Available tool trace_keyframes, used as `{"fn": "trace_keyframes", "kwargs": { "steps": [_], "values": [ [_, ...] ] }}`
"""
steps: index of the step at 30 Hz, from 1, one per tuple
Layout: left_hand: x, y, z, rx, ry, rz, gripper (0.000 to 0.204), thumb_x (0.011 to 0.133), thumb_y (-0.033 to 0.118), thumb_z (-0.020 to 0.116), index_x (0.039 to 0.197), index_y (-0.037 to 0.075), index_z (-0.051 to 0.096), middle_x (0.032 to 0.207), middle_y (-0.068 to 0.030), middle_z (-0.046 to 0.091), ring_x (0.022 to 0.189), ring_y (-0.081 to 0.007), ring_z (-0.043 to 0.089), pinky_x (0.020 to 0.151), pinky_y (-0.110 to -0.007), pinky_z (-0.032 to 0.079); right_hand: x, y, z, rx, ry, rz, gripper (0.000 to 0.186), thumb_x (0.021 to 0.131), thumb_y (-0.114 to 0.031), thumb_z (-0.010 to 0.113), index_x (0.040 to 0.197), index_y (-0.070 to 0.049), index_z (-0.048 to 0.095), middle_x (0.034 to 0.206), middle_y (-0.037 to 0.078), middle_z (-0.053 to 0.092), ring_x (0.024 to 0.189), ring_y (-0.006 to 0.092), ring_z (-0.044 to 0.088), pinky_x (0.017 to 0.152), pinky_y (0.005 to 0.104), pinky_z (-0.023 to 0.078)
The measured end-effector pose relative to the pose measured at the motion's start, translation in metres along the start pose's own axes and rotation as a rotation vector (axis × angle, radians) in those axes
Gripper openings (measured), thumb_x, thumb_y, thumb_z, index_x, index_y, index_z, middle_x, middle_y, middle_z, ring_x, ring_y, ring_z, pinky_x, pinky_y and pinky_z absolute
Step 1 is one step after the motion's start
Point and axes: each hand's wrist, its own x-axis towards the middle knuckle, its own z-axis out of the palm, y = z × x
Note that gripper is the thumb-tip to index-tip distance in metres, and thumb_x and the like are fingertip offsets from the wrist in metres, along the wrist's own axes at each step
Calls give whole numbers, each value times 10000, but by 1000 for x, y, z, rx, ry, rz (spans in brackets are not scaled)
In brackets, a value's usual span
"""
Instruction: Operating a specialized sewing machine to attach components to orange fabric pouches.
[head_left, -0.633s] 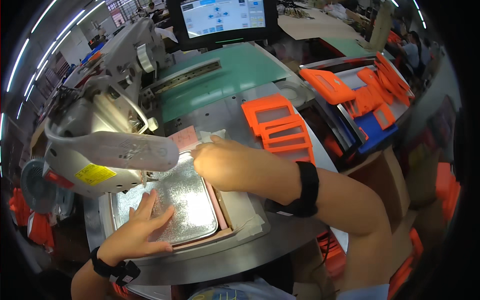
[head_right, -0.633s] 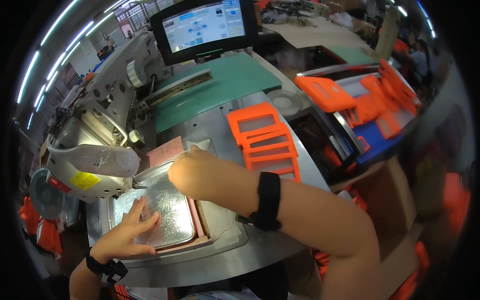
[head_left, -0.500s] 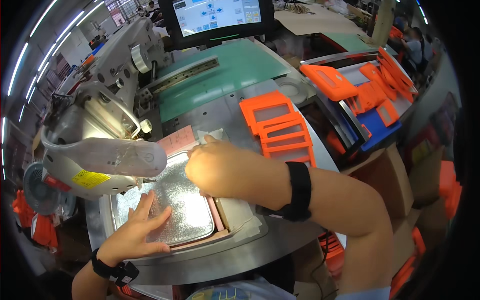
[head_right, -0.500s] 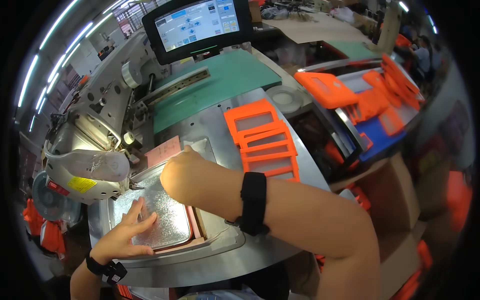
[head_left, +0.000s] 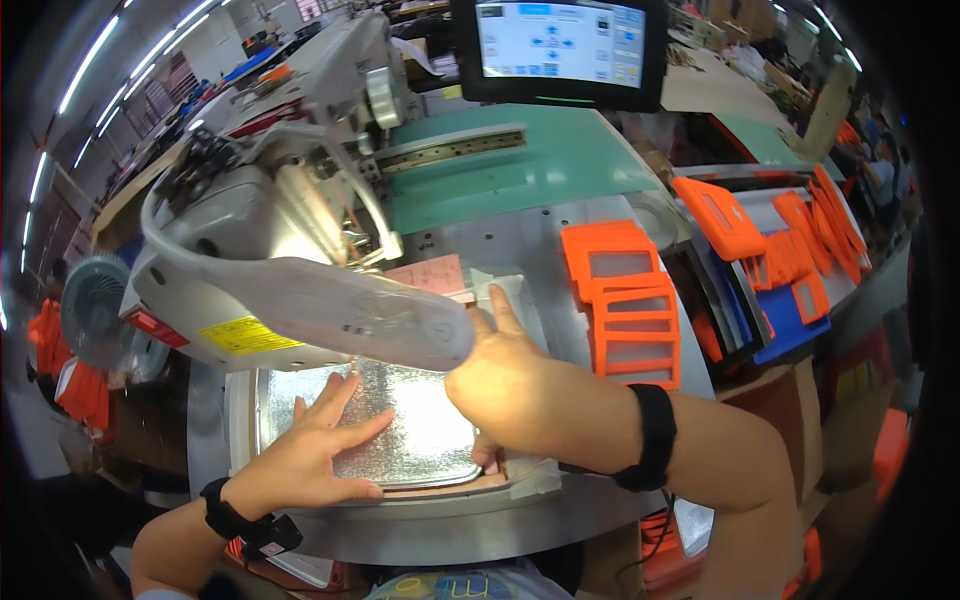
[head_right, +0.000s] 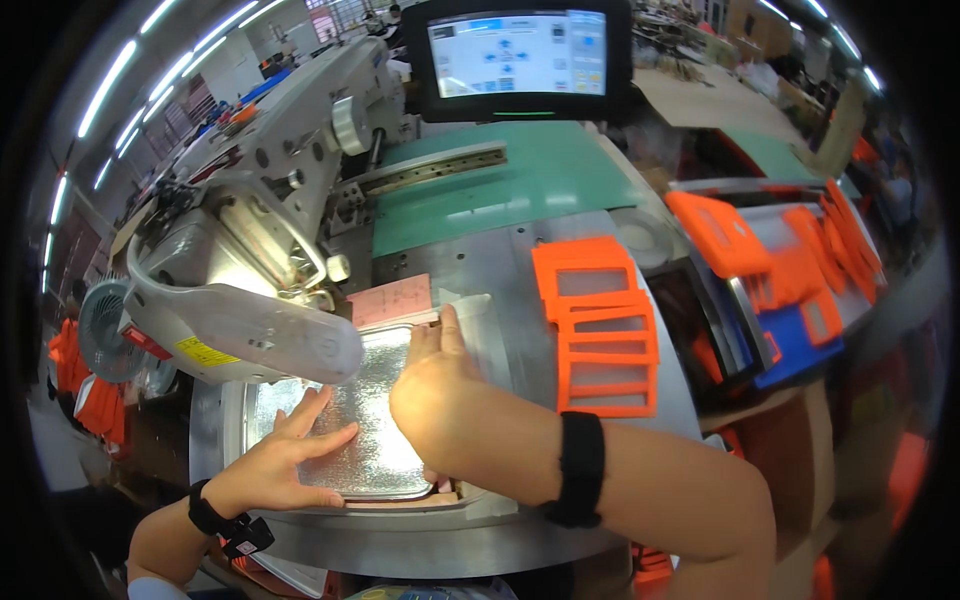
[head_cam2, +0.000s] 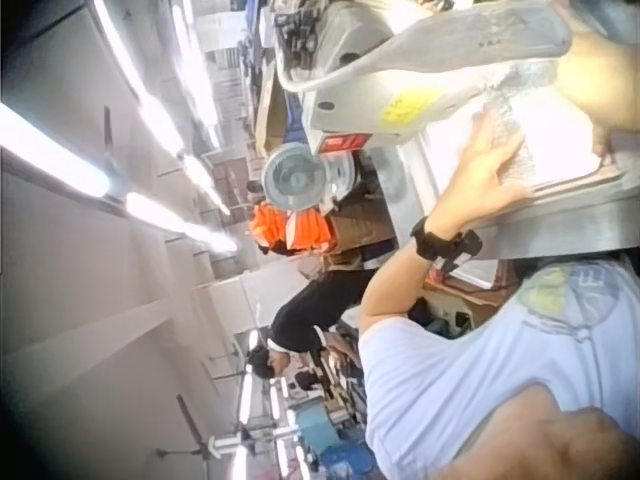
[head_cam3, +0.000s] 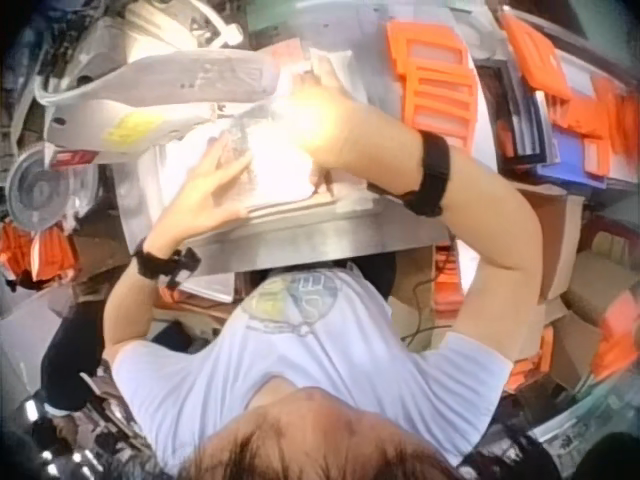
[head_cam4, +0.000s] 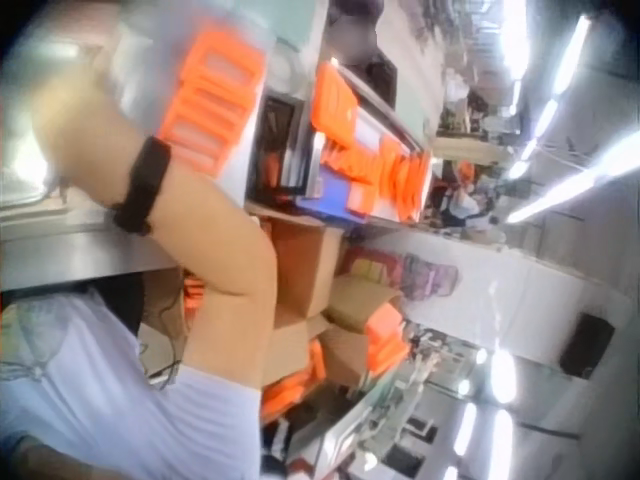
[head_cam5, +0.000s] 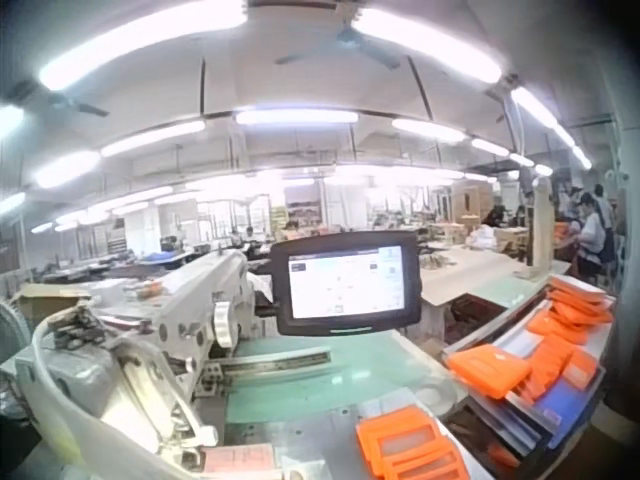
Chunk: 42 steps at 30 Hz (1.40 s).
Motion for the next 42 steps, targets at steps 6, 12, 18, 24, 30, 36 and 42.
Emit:
{"fn": "trace_keyframes", "kwargs": {
  "steps": [6, 12, 18, 24, 30, 36, 42],
  "values": [
    [-1, -4, 3, 72, -24, 18, 835, 759, 522, 779, 1475, 229, 465, 1606, -298, 58, 1483, -503, 18, 1102, -724, 87, -16, -10, 12, -33, 111, -19, 799, 601, -419, 853, 1108, 140, 590, 1140, 299, 574, 1228, 413, 520, 1124, 541, 221],
    [-3, -5, 1, 102, -29, 85, 714, 845, 502, 699, 1476, 274, 455, 1574, -356, 71, 1451, -570, 28, 1075, -752, 136, -16, -7, 14, -10, 95, -20, 945, 592, -415, 857, 1220, 188, 489, 1285, 329, 486, 1288, 406, 474, 1104, 427, 335],
    [-2, -4, 3, 111, -8, 85, 679, 860, 470, 691, 1468, 269, 464, 1539, -393, 123, 1439, -585, 74, 1026, -793, 166, -9, 0, 13, 70, 73, 14, 1117, 570, -415, 873, 1340, 221, 371, 1423, 348, 390, 1354, 405, 408, 1117, 376, 385],
    [-2, -2, 7, 79, 1, 60, 698, 828, 423, 731, 1460, 274, 475, 1546, -379, 133, 1441, -569, 107, 1010, -809, 146, -7, -10, 4, 26, -5, 103, 1154, 560, -489, 859, 1360, 192, 381, 1411, 301, 439, 1350, 358, 430, 1149, 570, 274],
    [-3, -10, 17, 38, 87, 85, 734, 772, 426, 774, 1439, 269, 510, 1565, -350, 133, 1476, -516, 58, 986, -843, 105, -5, -11, 14, -34, -2, 147, 1202, 540, -549, 843, 1380, 175, 378, 1419, 283, 443, 1360, 326, 430, 1155, 657, 171],
    [1, -9, 12, 39, 65, 77, 748, 758, 433, 780, 1437, 269, 511, 1569, -351, 118, 1473, -522, 53, 987, -848, 100, -3, -13, 5, -64, -3, 150, 1209, 546, -533, 858, 1398, 167, 360, 1479, 301, 368, 1386, 318, 400, 1163, 662, 140],
    [0, -7, 8, 35, 46, 95, 748, 770, 428, 774, 1444, 251, 501, 1561, -367, 119, 1466, -537, 55, 977, -854, 117, -3, -12, 6, -58, -25, 170, 1241, 531, -540, 859, 1411, 166, 341, 1483, 302, 363, 1396, 326, 385, 1165, 661, 129]
  ]
}}
